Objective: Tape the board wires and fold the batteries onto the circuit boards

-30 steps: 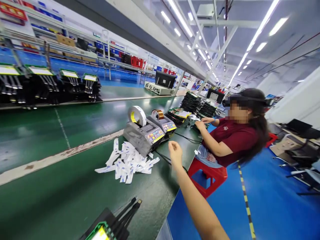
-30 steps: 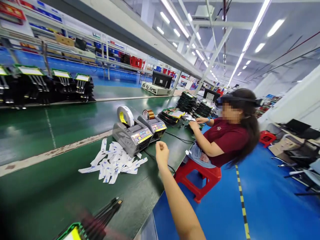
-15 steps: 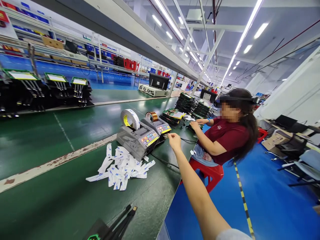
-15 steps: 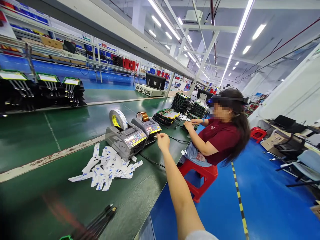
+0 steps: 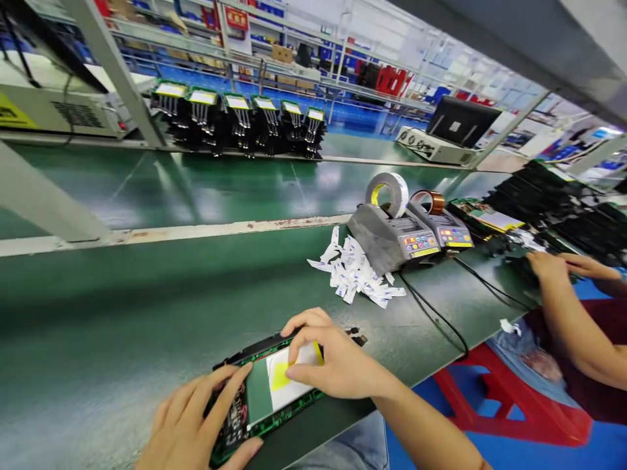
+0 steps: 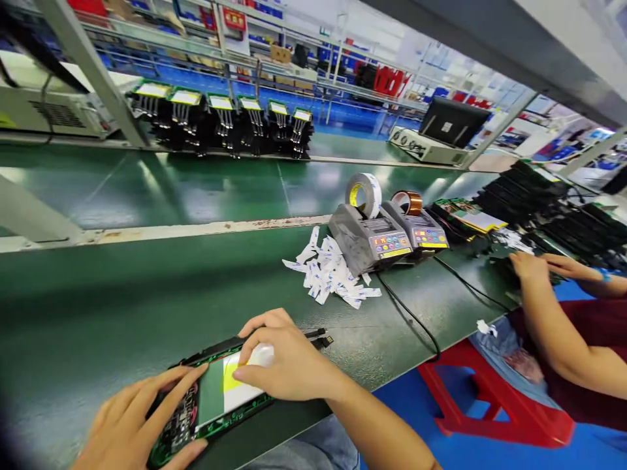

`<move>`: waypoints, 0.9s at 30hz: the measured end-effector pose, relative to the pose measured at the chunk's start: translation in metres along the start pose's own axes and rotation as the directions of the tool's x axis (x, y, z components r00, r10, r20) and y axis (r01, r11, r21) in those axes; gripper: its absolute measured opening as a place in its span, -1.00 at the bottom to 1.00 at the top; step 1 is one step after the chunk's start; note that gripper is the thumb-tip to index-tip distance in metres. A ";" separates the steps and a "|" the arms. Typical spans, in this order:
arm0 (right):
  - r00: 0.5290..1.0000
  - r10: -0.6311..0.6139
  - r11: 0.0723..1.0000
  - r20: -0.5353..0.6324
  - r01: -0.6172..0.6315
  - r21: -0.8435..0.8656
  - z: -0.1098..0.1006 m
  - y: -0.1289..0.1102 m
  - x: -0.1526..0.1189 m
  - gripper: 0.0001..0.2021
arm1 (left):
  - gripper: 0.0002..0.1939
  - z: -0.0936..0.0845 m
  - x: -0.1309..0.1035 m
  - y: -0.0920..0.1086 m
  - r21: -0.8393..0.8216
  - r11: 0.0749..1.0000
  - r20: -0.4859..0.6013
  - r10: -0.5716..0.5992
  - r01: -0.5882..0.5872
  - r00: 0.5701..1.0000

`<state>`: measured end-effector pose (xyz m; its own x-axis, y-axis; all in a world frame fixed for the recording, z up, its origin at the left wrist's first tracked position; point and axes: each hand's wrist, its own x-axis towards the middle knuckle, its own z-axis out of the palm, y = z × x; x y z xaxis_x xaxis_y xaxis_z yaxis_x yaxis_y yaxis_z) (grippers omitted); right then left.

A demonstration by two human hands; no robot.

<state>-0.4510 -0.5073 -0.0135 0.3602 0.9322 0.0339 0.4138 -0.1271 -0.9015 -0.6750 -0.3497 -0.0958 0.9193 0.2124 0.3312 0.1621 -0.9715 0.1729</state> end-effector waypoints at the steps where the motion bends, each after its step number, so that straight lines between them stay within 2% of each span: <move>1: 1.000 0.006 1.000 0.019 -0.006 -0.018 0.005 -0.001 0.004 -0.84 | -0.25 -0.003 0.003 0.002 -0.005 1.000 -0.009 0.006 -0.006 1.000; 4: 0.999 0.030 0.996 0.034 -0.027 -0.083 0.015 -0.001 0.014 -0.83 | -0.26 -0.008 0.005 0.007 -0.018 1.000 -0.025 0.004 -0.005 1.000; 8: 0.998 0.057 0.990 0.032 -0.052 -0.132 0.023 0.001 0.019 -0.83 | -0.26 -0.007 0.001 0.007 -0.041 0.999 -0.009 -0.029 0.029 1.000; 13: 1.000 0.013 0.971 -0.028 -0.019 -0.240 0.033 0.004 0.020 -0.80 | -0.24 -0.004 -0.002 0.006 -0.030 0.999 0.004 -0.015 0.015 1.000; 17: 0.995 -0.075 0.931 -0.059 0.048 -0.362 0.040 0.010 0.017 -0.79 | -0.24 -0.004 -0.001 0.005 -0.021 1.000 -0.002 0.003 -0.003 1.000; 21: 0.967 -0.204 0.850 -0.155 0.097 -0.518 0.045 0.015 0.010 -0.55 | -0.27 -0.003 -0.002 0.005 -0.023 1.000 0.021 0.002 -0.002 1.000; 22: 0.953 -0.257 0.825 -0.162 0.128 -0.551 0.046 0.017 0.008 -0.56 | -0.27 -0.003 -0.003 0.005 -0.021 1.000 0.028 -0.002 0.003 1.000; 25: 0.901 -0.417 0.737 -0.118 0.259 -0.624 0.047 0.021 0.005 -0.81 | -0.26 -0.003 -0.004 0.005 -0.012 1.000 0.040 -0.009 0.010 0.999; 27: 0.876 -0.477 0.688 -0.069 0.324 -0.649 0.046 0.022 0.004 -0.82 | -0.26 -0.004 -0.004 0.005 -0.011 1.000 0.031 -0.008 0.008 0.999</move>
<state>-0.4792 -0.4907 -0.0533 0.1755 0.8540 0.4898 0.9441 -0.0050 -0.3296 -0.6790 -0.3552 -0.0926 0.9289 0.2165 0.3005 0.1658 -0.9686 0.1855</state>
